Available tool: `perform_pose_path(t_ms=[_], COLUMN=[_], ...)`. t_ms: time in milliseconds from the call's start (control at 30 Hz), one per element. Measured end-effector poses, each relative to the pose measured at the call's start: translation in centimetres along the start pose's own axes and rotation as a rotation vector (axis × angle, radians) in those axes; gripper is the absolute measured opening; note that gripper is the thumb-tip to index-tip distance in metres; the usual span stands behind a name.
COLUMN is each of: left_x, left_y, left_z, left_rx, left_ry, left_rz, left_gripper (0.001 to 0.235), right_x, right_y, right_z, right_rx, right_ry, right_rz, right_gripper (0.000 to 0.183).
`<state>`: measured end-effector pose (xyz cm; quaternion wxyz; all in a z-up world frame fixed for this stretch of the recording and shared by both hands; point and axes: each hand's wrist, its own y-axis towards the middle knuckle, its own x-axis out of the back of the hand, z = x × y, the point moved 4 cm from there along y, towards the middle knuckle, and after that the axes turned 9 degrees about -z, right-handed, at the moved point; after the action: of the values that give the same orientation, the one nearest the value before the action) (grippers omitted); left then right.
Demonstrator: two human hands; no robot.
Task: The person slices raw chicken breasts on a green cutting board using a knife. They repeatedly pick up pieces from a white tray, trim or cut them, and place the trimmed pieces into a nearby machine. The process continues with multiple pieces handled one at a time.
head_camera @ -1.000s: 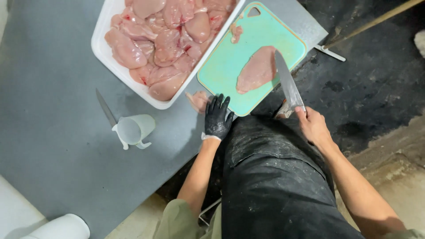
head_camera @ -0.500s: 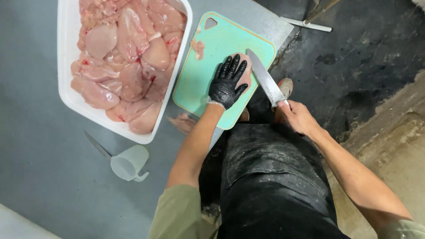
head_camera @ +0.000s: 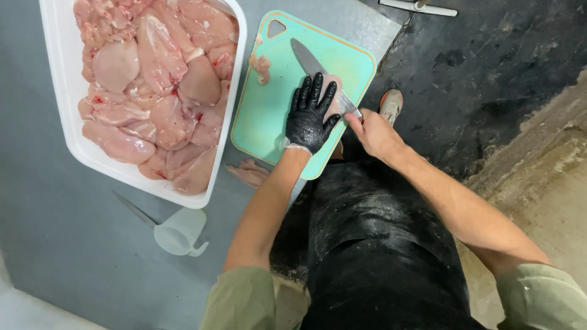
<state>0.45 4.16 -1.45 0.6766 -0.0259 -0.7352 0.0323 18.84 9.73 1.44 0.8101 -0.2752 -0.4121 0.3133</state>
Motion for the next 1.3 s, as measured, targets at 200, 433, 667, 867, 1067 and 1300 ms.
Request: perform_pose_path(t_ms=[200, 433, 667, 867, 1067, 1300], left_x=[0.7, 0.6, -0.4, -0.2, 0.6, 4.0], left_y=[-0.3, -0.2, -0.2, -0.2, -0.1, 2.2], left_z=[0.0, 0.3, 0.3, 0.6, 0.2, 3.6], left_rx=[-0.003, -0.031, -0.027, -0.057, -0.045, 0.083], left_ry=[-0.008, 0.007, 0.028, -0.020, -0.021, -0.537], left_rz=[0.113, 0.048, 0.061, 0.029, -0.031, -0.235], left_gripper=[0.076, 0.082, 0.088, 0.104, 0.118, 0.060], right_x=[-2.0, -3.4, -3.8, -5.1, -5.8, -4.9], right_y=[-2.3, -4.6, -7.3, -8.9, -11.2, -14.6], right_z=[-2.7, -3.7, -3.6, -4.4, -5.1, -5.1], right_rx=[-0.038, -0.105, -0.141, -0.068, -0.047, -0.063], right_ry=[0.000, 0.028, -0.009, -0.001, 0.041, -0.060], right_rz=[0.049, 0.107, 0.124, 0.181, 0.218, 0.330], right_gripper=[0.053, 0.054, 0.056, 0.047, 0.046, 0.049])
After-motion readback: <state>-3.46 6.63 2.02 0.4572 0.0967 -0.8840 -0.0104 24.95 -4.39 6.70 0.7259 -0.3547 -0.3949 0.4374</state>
